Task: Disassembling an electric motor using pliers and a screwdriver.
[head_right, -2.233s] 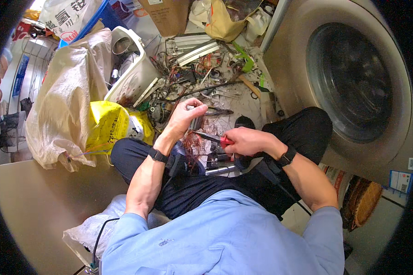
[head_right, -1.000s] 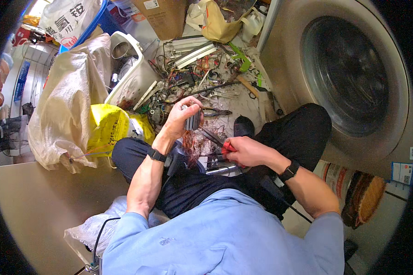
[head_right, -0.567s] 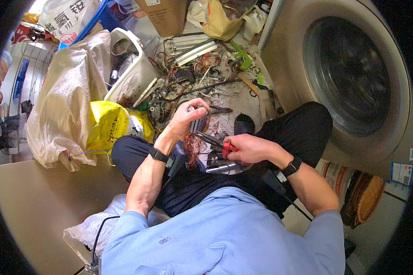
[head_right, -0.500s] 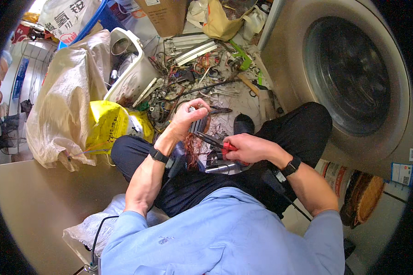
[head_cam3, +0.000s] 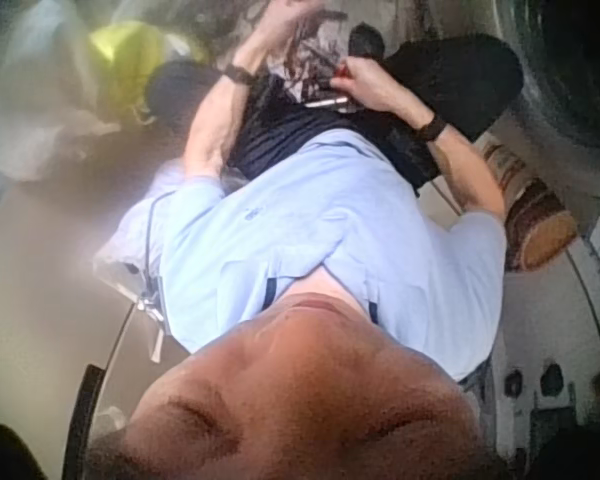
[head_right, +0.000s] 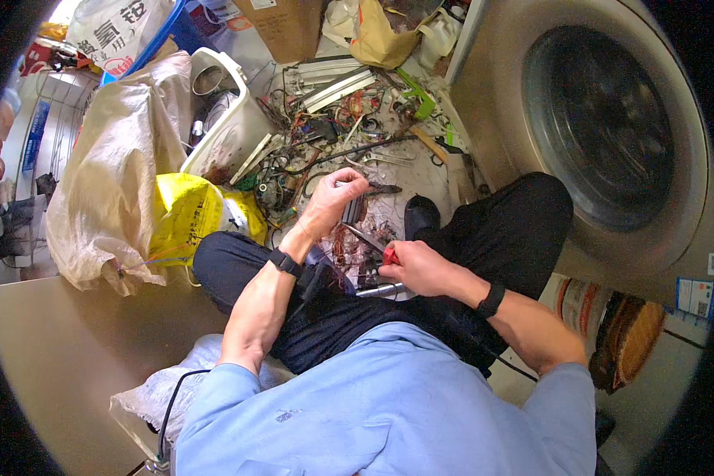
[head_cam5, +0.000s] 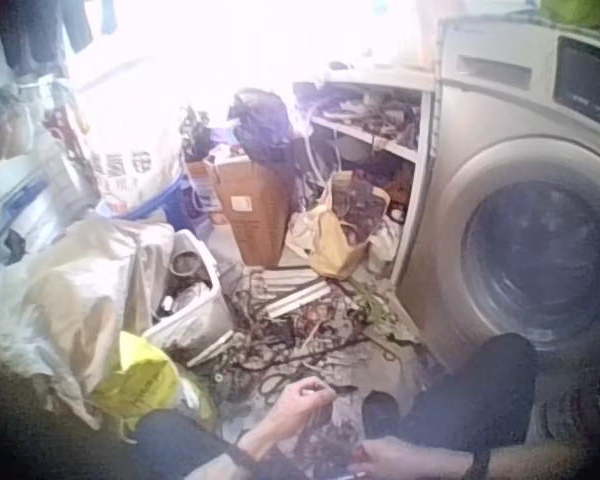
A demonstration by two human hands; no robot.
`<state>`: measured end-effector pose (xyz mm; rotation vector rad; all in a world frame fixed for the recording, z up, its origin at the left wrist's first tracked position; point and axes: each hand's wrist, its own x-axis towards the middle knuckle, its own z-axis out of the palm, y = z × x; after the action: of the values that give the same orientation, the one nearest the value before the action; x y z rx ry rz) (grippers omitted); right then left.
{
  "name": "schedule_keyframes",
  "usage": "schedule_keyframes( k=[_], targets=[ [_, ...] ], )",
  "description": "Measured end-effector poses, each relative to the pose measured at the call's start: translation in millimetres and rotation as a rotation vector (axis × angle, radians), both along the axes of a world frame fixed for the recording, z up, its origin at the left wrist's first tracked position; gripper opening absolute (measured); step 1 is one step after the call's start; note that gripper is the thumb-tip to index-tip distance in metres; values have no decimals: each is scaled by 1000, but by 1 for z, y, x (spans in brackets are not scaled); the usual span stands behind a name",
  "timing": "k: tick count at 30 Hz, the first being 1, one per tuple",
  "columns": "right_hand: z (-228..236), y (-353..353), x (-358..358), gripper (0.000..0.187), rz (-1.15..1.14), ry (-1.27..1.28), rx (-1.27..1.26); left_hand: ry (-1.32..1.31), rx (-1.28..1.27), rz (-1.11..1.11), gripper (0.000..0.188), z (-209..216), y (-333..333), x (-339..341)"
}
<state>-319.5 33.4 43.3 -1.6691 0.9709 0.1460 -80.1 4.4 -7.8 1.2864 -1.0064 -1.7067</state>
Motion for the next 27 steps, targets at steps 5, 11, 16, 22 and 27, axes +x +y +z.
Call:
schedule_keyframes(
  k=[5, 11, 16, 22, 27],
  targets=[
    [-5, 19, 5, 27, -66, -9, -87, -25, -96, 172, 30, -26, -4, 4],
    [14, 35, -21, 24, -189, -1, -98, -361, -223, 135, 27, -35, -16, 1],
    [7, 63, -49, 21, -100, -62, -39, 40, 16, 498, 46, -31, -14, 87],
    [13, 34, -40, 22, -130, -97, -48, 371, 70, 415, 65, -13, -13, 47],
    [11, 14, -35, 25, -44, -4, -134, 429, 55, 384, 62, -5, -11, 44]
  ],
)
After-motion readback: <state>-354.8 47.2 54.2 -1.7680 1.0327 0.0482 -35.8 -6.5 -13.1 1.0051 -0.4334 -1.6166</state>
